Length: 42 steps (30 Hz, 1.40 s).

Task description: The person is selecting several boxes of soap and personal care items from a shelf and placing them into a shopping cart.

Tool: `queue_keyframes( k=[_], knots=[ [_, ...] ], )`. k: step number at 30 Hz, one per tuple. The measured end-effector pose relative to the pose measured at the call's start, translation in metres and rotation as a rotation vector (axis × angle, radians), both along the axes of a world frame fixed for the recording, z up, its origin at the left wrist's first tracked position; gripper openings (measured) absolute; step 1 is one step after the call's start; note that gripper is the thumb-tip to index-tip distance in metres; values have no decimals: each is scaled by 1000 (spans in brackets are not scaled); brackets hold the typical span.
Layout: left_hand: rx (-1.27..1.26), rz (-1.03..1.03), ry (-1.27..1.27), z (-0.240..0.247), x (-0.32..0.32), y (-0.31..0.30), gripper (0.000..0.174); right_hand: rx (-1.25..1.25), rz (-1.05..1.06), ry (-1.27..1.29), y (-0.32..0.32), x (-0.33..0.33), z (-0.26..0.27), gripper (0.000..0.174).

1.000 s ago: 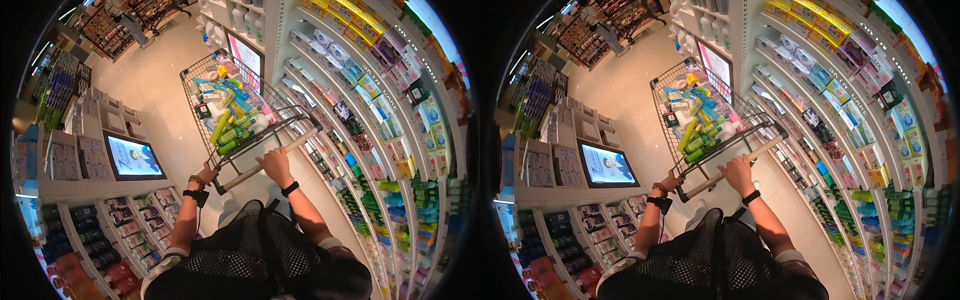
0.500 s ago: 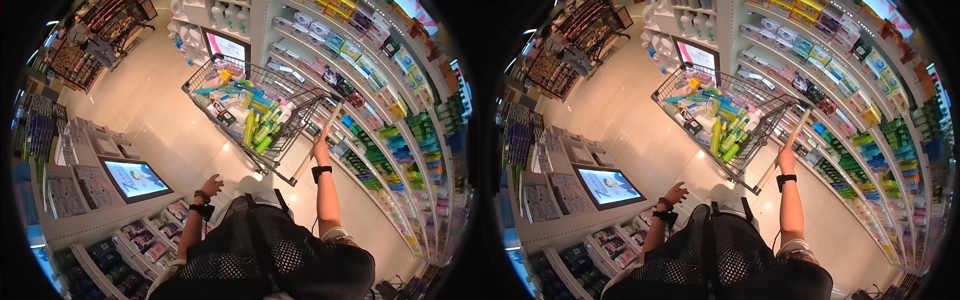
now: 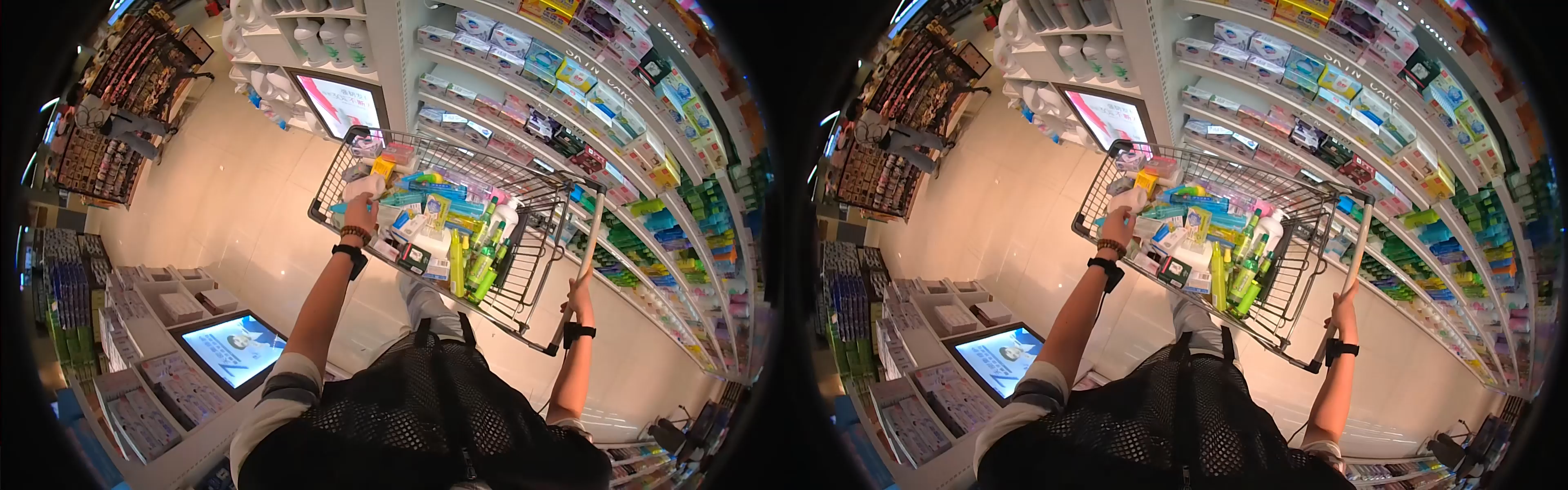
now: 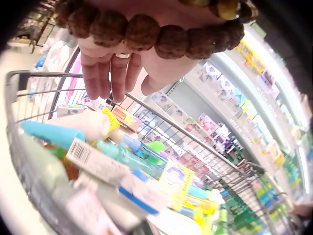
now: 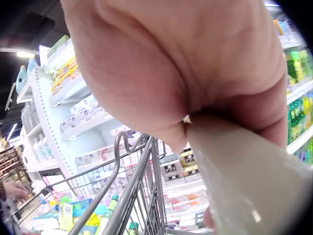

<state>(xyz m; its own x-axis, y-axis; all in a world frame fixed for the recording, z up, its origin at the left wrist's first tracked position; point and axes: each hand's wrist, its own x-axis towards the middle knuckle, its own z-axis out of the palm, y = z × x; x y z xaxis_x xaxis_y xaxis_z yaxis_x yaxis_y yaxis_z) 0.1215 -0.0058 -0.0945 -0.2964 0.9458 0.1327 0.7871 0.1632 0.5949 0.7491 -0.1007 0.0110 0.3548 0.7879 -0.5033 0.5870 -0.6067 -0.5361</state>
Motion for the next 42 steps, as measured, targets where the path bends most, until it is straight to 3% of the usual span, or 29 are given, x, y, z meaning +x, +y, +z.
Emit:
queue_keyframes(
  k=[2,3,5,6,9,10,11,13,15,17,18,20,21,23,24,25,27,29,31,32,33,34,35,37,38,39,41,42],
  knots=[
    [-73,8,110,-20,30,92,57,-24,-19,3,27,36,2,71],
    [-91,-10,104,-21,42,119,57,-42,-35,-5,34,44,6,71],
    [-512,128,-13,-31,53,163,68,-37,-81,-27,41,44,12,69],
    [-531,75,21,-44,51,175,78,-33,-88,-69,39,39,15,68],
    [-599,113,133,-46,54,176,79,43,-92,-143,28,36,-1,68],
    [-572,120,50,-59,49,179,79,93,-74,-308,19,52,-26,65],
    [-580,99,55,-64,43,179,79,82,-93,-310,13,56,-27,65],
    [-617,-103,29,-58,18,182,78,266,-91,-500,24,42,-33,64],
    [-689,-138,-1,-19,7,172,75,164,-208,-445,41,15,-3,64],
    [-647,-194,31,41,1,171,69,-119,-300,-927,61,-26,24,70],
    [-650,-208,35,67,-5,169,69,-130,-304,-1070,72,-40,33,66],
    [-395,-402,-506,115,-25,157,63,295,-304,-964,100,-70,39,57],
    [-401,-416,-505,140,-29,149,63,407,-307,-725,126,-119,68,49],
    [-262,-603,-1022,186,-33,136,66,512,-200,-1,162,-223,117,46],
    [-278,-627,-1024,205,-37,135,66,533,-74,386,176,-257,98,46],
    [-217,-758,-1005,220,-39,137,69,474,5,752,187,-314,126,46],
    [-145,-916,-997,236,-46,146,72,408,157,1115,198,-391,145,47],
    [-31,-1018,-705,245,-60,153,74,374,314,918,213,-436,174,48],
    [-24,-1058,-755,250,-73,161,81,339,446,788,231,-446,167,49],
    [-157,-1065,-952,259,-78,165,87,350,443,775,228,-449,170,49],
    [-289,-1043,-1147,268,-84,165,94,228,442,952,225,-449,173,59],
    [-228,-1057,-1367,276,-84,165,87,98,436,1125,224,-451,176,71],
    [-211,-1054,-1370,278,-83,167,87,96,450,1117,219,-462,184,71],
    [-363,-781,-1392,281,-81,172,66,345,328,1372,202,-495,203,101],
    [-359,-796,-1260,277,-78,175,47,366,240,1286,201,-504,206,109],
    [-341,-792,-1264,274,-82,173,47,364,258,1281,200,-510,202,109],
    [-610,-589,-1297,279,-88,166,39,575,163,1120,199,-517,192,93],
    [-570,-664,-1373,284,-89,159,40,617,76,1095,197,-520,192,79]
  ],
)
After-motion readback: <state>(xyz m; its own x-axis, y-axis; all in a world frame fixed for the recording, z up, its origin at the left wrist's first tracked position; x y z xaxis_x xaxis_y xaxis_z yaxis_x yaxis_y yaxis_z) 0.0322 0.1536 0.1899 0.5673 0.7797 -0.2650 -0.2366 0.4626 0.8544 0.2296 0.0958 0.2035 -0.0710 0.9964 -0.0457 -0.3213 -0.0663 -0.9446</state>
